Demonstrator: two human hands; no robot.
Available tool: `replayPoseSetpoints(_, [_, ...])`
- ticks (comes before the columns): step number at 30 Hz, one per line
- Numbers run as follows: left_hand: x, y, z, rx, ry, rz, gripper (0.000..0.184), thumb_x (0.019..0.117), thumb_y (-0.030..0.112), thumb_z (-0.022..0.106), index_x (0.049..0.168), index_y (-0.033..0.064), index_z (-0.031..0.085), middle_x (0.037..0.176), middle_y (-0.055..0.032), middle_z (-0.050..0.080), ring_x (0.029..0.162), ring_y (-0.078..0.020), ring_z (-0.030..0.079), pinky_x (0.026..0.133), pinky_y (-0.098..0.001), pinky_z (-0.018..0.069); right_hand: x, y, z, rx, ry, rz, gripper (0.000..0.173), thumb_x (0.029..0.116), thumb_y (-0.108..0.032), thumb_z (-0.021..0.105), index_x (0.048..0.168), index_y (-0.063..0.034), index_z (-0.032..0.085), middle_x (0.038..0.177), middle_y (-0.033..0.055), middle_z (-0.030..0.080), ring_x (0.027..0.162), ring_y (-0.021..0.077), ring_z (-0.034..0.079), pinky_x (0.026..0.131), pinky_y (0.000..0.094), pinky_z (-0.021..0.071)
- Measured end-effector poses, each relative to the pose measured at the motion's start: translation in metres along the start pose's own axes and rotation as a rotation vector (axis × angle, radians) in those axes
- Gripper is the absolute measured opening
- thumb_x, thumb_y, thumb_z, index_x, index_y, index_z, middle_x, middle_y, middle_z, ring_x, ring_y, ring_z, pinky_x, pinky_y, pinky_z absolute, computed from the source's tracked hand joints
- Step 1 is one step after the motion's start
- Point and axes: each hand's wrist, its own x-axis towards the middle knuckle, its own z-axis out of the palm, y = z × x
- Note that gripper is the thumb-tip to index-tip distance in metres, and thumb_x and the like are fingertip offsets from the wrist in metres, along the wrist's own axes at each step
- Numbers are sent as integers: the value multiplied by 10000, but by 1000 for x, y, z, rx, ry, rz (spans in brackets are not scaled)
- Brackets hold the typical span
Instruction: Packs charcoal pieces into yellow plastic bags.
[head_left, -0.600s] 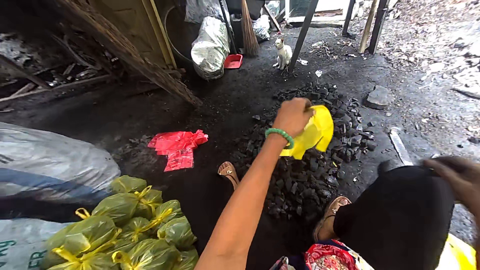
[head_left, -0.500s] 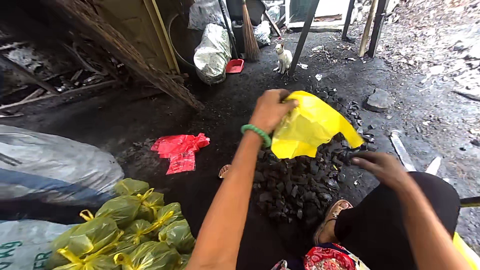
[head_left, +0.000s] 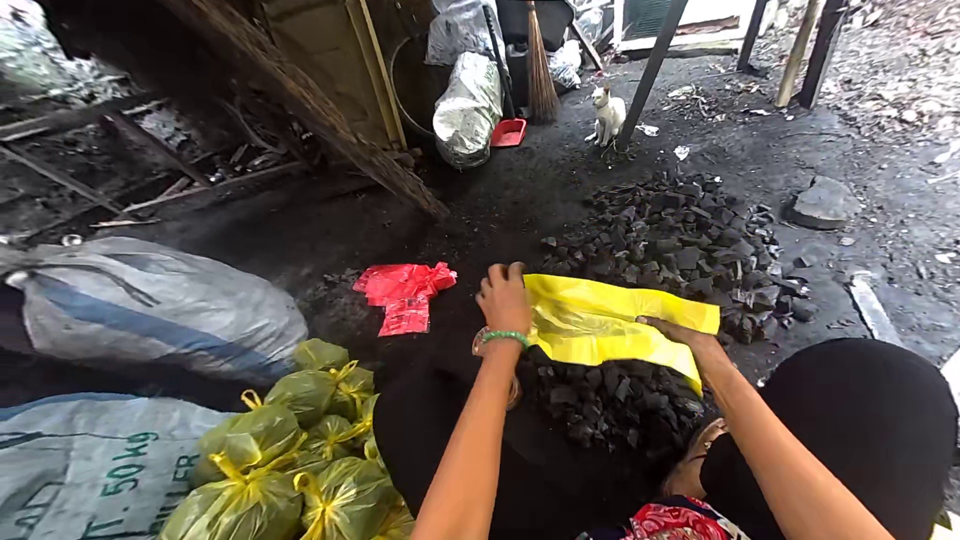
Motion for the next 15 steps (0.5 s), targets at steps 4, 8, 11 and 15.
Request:
replayPoseSetpoints(4, [-29, 25, 38, -310, -429, 19, 444, 999, 329, 664, 1228, -51, 652, 1155, -270, 676, 1073, -405, 661, 972, -591, 509, 8, 15, 32, 228, -40, 161, 286, 969, -74, 682, 1230, 32, 631, 1072, 109, 703, 943, 142, 668, 869, 345, 566])
replayPoseSetpoints(8, [-42, 36, 75, -495, -720, -61, 497, 923, 314, 771, 1210, -69, 636, 1082, -247, 678, 959, -339, 669, 898, -538, 536, 2, 6, 57, 361, -56, 128, 149, 988, 38, 576, 1126, -13, 601, 866, 35, 675, 749, 85, 651, 692, 272, 573])
replayPoseSetpoints(11, [-44, 31, 70, -752, -687, -102, 278, 905, 99, 765, 1101, -62, 652, 934, -137, 672, 800, -166, 636, 783, -361, 553, 2, 1, 54, 419, -122, 210, 116, 1012, 1, 564, 1114, -43, 597, 845, 8, 668, 726, 70, 647, 680, 251, 572])
replayPoseSetpoints(15, [-34, 17, 29, -1062, -522, -288, 184, 980, -1, 573, 1160, -37, 564, 905, -106, 649, 736, -156, 653, 680, -322, 582, 25, 3, 27, 160, -59, 119, 167, 969, 61, 558, 1119, 2, 598, 838, 23, 633, 684, 70, 610, 634, 262, 556])
